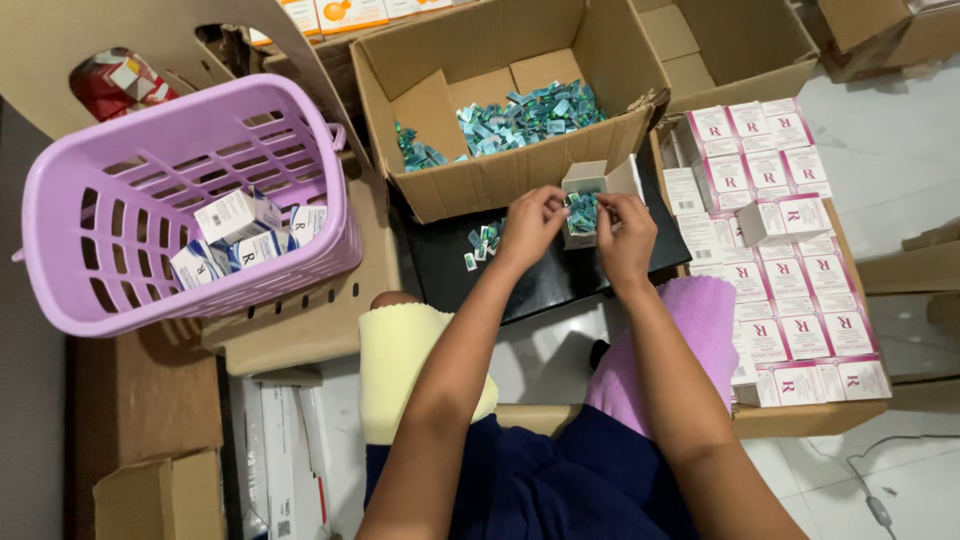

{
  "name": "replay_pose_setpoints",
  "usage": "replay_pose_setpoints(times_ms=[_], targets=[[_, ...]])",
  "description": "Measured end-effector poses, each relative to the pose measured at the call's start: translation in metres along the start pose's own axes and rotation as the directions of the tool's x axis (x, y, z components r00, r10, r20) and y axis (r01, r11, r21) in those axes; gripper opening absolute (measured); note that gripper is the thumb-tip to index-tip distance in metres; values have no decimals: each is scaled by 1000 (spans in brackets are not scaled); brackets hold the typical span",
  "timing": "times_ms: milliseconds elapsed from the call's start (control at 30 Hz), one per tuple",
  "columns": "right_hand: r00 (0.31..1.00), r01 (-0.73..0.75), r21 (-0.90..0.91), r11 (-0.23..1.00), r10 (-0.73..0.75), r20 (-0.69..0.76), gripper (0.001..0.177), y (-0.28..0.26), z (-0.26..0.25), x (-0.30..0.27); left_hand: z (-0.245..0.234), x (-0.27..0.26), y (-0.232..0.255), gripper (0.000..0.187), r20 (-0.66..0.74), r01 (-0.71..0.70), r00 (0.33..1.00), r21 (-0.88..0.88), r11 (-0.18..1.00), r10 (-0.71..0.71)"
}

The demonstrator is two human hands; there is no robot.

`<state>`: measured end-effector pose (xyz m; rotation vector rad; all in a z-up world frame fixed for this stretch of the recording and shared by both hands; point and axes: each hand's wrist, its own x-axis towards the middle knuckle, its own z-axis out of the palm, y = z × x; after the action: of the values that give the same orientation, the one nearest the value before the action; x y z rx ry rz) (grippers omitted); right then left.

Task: The person sits on a low chair and packs small blue-wrapped items from a large cardboard box into smaller white boxes. They place the filled boxes into a purple basket and occasionally retrieve new boxes from a nearby stack.

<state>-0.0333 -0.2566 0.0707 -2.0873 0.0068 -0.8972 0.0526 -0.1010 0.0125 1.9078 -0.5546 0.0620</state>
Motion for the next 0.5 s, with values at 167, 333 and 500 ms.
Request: replay_pose_setpoints(times_ms=[167,333,500], targets=[[980,177,-54,983,-171,101,18,-4,11,-18,-34,-32,-20,36,-46,-30,998,30,999,31],[867,334,-19,943,-299,399,28,-2,71,-49,-85,-79,-43,33,-174,305,952,459,835,-252],[793,432,-80,898,-337,507,37,20,122,-76,-72,-94,-58,22,-153,375,923,555,743,-352]])
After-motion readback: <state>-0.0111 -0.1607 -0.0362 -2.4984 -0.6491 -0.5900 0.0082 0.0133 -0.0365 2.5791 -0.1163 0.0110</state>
